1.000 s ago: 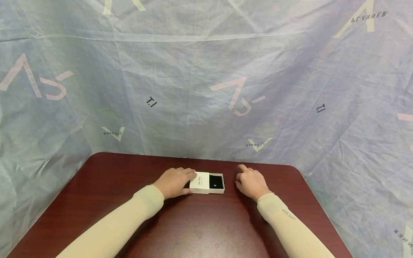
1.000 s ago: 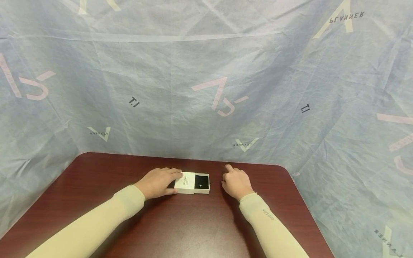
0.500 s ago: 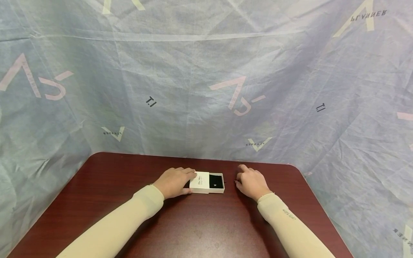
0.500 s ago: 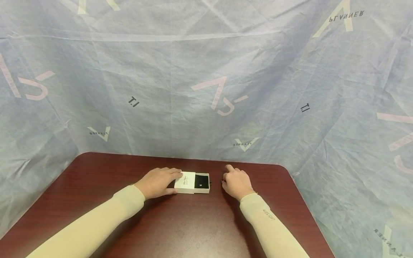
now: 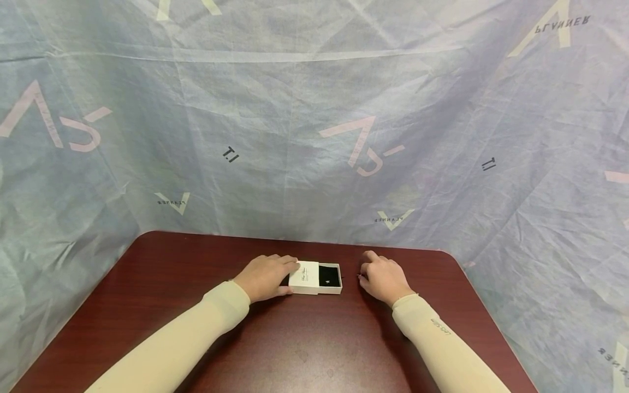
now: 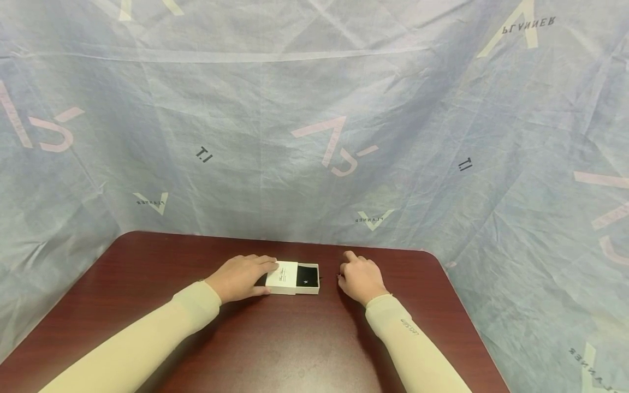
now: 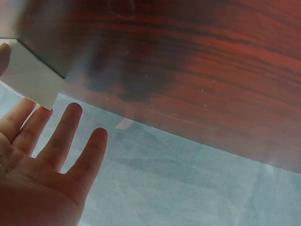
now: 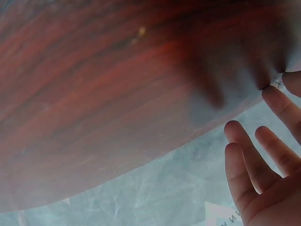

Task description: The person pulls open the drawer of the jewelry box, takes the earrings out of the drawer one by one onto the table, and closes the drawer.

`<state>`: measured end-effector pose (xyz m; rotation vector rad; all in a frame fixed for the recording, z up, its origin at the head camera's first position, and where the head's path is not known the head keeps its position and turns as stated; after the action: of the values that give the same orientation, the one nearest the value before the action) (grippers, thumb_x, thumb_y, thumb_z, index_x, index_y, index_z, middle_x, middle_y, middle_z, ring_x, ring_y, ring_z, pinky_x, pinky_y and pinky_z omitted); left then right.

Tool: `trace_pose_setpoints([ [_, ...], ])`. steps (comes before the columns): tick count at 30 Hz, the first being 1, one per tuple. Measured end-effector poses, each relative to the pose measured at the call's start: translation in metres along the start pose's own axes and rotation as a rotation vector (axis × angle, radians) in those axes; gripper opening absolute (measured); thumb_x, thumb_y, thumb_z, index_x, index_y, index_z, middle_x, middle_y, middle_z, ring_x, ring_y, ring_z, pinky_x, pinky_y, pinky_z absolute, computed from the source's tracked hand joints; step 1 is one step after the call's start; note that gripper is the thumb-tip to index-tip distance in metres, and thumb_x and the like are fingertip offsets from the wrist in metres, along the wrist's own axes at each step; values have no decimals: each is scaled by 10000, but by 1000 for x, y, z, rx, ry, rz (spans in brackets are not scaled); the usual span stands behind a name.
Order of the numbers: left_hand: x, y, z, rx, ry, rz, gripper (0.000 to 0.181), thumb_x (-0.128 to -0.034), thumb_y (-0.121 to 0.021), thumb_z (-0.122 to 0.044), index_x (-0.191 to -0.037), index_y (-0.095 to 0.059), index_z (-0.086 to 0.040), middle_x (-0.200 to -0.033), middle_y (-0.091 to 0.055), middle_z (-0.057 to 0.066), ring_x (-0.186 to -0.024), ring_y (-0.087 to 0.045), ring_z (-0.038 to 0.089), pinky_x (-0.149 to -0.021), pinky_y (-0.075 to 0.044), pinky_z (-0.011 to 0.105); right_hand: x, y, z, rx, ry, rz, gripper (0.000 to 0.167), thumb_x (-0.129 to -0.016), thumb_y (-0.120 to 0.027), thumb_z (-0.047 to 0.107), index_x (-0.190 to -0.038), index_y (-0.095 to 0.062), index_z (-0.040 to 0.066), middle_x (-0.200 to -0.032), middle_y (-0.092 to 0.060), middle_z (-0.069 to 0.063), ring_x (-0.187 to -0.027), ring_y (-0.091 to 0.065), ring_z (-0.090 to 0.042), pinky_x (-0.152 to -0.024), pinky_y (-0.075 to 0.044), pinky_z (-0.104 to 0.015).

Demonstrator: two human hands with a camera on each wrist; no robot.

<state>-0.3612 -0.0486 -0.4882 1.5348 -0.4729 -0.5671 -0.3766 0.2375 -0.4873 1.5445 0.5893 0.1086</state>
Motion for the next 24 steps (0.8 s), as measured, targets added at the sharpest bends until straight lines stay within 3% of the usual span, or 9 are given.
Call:
trace_pose_setpoints([
  [12, -1, 2, -1, -6, -2, -6, 665, -1078, -878, -497, -1641, -704, -189, -1739, -682, 43, -1524, -729, 319, -1210, -650, 555, -2, 7, 1, -6, 3, -13, 101, -997, -929, 263, -992, -891, 170, -1506, -768, -187, -1050, -833, -399, -911, -702, -586],
  [24, -2, 0, -1, -2, 5, 1, 668, -1081, -872, -507, -1645, -703, -193, -1747, -675, 35, -1525, -728, 314, -1213, -648, 545, -6, 20, 14, 0, 45, -70, 90, -966, -954, 235, -1007, -901, 175, -1487, -779, -157, -1004, -840, -366, -825, -691, -533],
])
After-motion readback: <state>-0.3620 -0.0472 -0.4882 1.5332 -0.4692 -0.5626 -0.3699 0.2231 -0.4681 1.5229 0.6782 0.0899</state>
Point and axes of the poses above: each hand's wrist, its own x-axis away from the middle knuckle, its own y-axis out of the back of the hand, z = x × y, the point moved 8 cm from there along -x, towards the middle knuckle
